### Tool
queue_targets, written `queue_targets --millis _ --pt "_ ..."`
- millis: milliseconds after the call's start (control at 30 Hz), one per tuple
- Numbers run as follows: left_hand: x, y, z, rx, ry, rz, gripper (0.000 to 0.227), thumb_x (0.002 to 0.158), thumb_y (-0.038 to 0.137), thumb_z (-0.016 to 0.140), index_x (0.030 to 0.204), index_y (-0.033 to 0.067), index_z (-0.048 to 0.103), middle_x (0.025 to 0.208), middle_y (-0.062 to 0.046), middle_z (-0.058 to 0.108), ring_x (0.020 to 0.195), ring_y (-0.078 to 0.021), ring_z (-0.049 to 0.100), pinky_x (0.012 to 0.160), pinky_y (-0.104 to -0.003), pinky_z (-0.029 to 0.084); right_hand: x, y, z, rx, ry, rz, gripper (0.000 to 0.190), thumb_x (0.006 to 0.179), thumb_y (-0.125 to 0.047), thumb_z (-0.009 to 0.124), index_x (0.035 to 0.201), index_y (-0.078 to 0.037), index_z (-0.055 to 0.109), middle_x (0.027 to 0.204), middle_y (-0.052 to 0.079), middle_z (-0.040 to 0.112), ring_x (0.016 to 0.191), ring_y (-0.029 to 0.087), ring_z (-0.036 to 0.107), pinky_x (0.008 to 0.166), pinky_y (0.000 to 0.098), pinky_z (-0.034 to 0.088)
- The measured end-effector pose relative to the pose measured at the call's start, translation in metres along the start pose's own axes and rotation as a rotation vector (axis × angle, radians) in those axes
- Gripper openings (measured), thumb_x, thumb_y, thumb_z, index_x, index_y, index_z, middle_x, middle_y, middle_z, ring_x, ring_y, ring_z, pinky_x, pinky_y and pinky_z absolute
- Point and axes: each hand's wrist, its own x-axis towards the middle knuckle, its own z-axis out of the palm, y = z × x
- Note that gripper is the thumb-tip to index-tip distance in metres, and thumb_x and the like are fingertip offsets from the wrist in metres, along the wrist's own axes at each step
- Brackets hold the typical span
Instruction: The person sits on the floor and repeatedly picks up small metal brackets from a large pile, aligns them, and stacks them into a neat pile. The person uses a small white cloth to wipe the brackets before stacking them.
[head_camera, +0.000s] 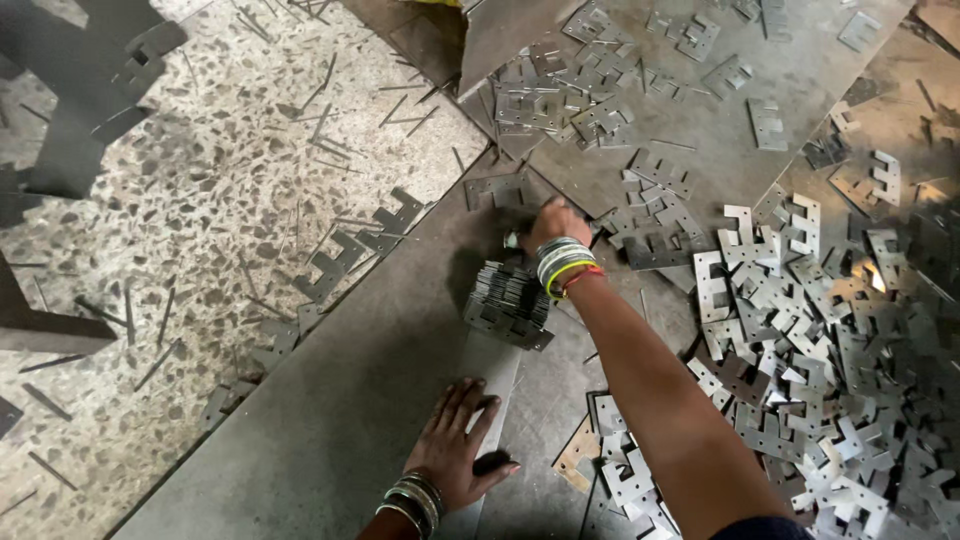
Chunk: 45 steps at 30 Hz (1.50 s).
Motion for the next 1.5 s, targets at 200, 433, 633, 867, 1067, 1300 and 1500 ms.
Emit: queue_targets --millis 200,433,633,867,1067,1300,1500 --pt "0.0 -0.006 0.008 0.007 0.046 0.036 0.095 0.094 0.071 0.057 0.154 0.0012 0.032 0.161 -0.031 0.019 0.148 -0.0512 0.013 0.117 -0.061 0.016 0.021 0.023 0.037 0.284 -0.003 0.058 0.081 0.063 -0.047 0.095 0.123 -0.002 0.063 0.123 0.022 0.068 0.116 0.036 0.066 0.096 0.0426 0.055" --pt "-0.002 -0.004 0.007 -0.002 0.08 0.032 0.093 0.094 0.072 0.054 0.153 0.0016 0.036 0.161 -0.028 0.022 0.151 -0.0475 0.015 0.12 -0.059 0.016 0.071 -0.006 0.051 0.221 0.103 -0.392 0.05 0.082 -0.023 0.077 0.132 -0.022 0.069 0.123 0.016 0.075 0.113 0.034 0.072 0.098 0.042 0.058" --pt "0.0 -0.004 0.006 0.021 0.069 0.046 0.092 0.095 0.07 0.054 0.151 -0.0006 0.038 0.161 -0.029 0.022 0.15 -0.0462 0.014 0.119 -0.059 0.014 0.076 -0.028 0.032 -0.101 0.19 -0.615 0.059 0.073 -0.007 0.066 0.132 -0.011 0.06 0.121 0.022 0.067 0.115 0.043 0.064 0.091 0.0542 0.051" --pt "0.001 -0.003 0.004 0.012 0.09 0.049 0.09 0.094 0.069 0.056 0.151 0.0018 0.039 0.16 -0.027 0.023 0.151 -0.0429 0.016 0.122 -0.057 0.013 0.079 -0.009 0.029 -0.093 -0.036 -0.491 0.025 0.096 -0.025 0.061 0.111 -0.009 0.075 0.111 0.021 0.073 0.104 0.037 0.07 0.095 0.0458 0.056" --pt "0.004 0.001 -0.001 -0.007 -0.037 -0.046 0.091 0.091 0.069 0.057 0.152 0.0067 0.033 0.163 -0.023 0.019 0.152 -0.0431 0.011 0.121 -0.056 0.012 0.107 0.078 -0.022 -0.259 0.08 -0.346 0.032 0.105 -0.043 0.064 0.119 -0.017 0.076 0.117 0.017 0.074 0.108 0.034 0.07 0.098 0.0447 0.056" --pt "0.007 0.003 -0.009 -0.009 -0.102 -0.07 0.09 0.092 0.068 0.057 0.155 0.0072 0.033 0.165 -0.024 0.021 0.152 -0.0458 0.011 0.119 -0.057 0.012 0.04 0.24 -0.034 -0.263 0.094 -0.53 0.053 0.08 -0.01 0.066 0.13 -0.028 0.067 0.14 0.008 0.062 0.122 0.033 0.063 0.101 0.043 0.052" --pt "0.004 0.0 0.007 0.102 0.102 0.0 0.087 0.087 0.068 0.059 0.144 0.0043 0.041 0.155 -0.022 0.03 0.148 -0.0425 0.019 0.12 -0.055 0.016 -0.071 0.336 -0.037 -0.434 0.125 -0.569 0.05 0.073 -0.012 0.064 0.12 -0.028 0.07 0.139 0.003 0.063 0.12 0.031 0.066 0.094 0.0408 0.058"
